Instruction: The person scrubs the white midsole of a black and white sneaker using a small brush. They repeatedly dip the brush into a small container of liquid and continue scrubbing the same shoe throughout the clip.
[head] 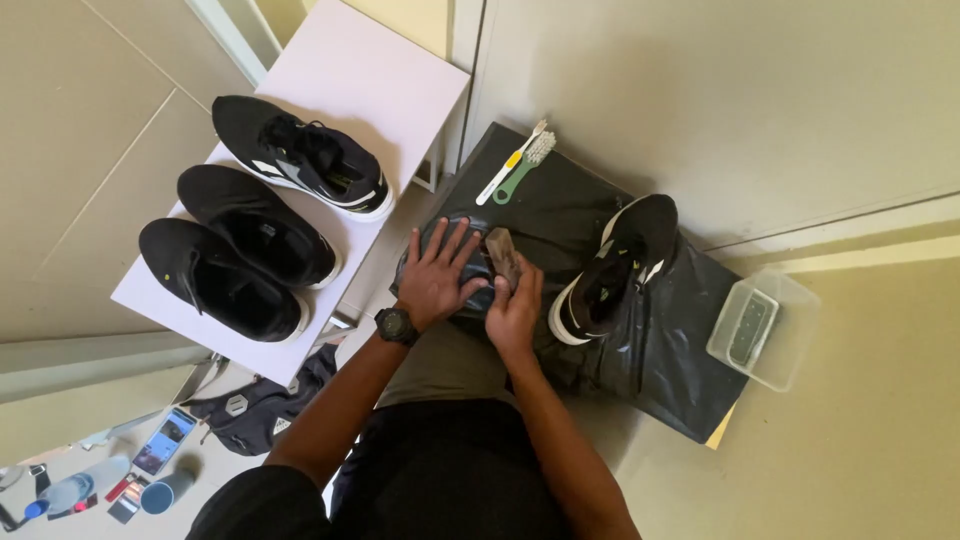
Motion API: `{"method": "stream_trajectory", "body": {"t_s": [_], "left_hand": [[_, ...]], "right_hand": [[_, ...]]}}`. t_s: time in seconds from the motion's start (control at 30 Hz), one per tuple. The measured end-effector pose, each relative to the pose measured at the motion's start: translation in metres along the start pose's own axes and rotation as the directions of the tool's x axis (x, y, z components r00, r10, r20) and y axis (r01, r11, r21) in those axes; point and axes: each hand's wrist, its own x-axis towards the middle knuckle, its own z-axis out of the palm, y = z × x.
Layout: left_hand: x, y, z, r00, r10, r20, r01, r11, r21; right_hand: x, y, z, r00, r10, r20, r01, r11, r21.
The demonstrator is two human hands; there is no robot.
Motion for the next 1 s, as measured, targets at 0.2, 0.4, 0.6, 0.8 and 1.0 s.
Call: {"method": "stream_trajectory", "body": {"t_s": [0.2,0.4,0.6,0.8,1.0], "left_hand": [[-0.002,-0.01,0.004,1.0,-0.012,0.027,0.011,0.999,0.049],[-0.003,-0.012,0.002,0.998,-0.017,0.057,0.015,0.999,0.037],[-0.001,-0.011,0.004,0.996,-0.02,0.086,0.013,0.997,0.076],[0.003,-0.006,-0.002,1.0,-0.023,0.013,0.022,0.998,0.053],[0.097,-0.022,0.014,0.981,-0.038,-0.19,0.017,0.994,-0.112]], "right_hand": [[-0.009,-0.004,0.012,1.0,-0.013,0.003,0.013,0.998,0.063],[-0.012,0.003,0.014,1.0,0.008,0.013,-0.009,0.998,0.067],[-0.008,-0.003,0.014,1.0,0.024,0.002,-0.024,0.998,0.064],[-0.004,-0.006,0.01,0.994,0.109,-0.007,-0.108,0.992,0.062],[0.048,-0.006,0.025,0.98,0.134,-0.146,-0.145,0.987,-0.067]]}}
